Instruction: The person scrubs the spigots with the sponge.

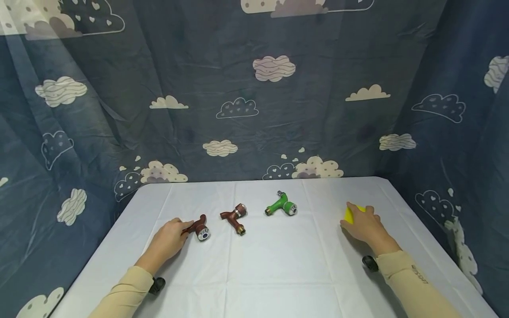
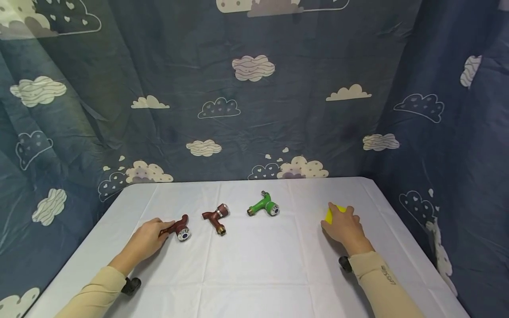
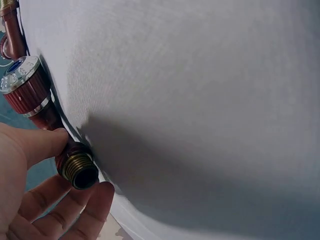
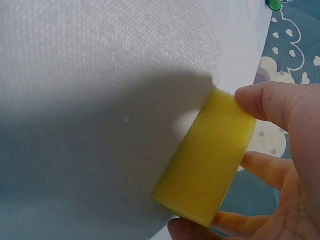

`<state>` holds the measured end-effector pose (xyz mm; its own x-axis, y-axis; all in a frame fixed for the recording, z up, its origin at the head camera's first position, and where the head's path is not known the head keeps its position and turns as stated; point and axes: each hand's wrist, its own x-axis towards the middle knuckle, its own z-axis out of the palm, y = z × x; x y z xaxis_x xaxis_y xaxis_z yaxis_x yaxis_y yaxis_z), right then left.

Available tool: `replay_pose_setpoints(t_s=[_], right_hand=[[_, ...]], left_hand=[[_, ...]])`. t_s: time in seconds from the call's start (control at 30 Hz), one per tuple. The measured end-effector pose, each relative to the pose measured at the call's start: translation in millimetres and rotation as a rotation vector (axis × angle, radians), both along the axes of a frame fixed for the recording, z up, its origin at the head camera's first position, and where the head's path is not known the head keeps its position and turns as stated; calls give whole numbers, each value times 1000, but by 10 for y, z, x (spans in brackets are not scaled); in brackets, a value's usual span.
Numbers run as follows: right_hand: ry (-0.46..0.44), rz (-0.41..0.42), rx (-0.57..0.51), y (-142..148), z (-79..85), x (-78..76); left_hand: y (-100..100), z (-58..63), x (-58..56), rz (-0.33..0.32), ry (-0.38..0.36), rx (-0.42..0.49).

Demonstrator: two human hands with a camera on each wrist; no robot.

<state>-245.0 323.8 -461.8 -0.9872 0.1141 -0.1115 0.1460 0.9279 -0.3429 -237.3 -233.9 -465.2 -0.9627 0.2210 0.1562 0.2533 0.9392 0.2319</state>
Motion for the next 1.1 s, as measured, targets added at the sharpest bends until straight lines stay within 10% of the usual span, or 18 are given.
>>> replay_pose_setpoints(t_s=[1.1], right_hand=[[28, -51, -40, 4, -88, -10]], left_hand=[[-9, -116, -2, -27, 131, 13]])
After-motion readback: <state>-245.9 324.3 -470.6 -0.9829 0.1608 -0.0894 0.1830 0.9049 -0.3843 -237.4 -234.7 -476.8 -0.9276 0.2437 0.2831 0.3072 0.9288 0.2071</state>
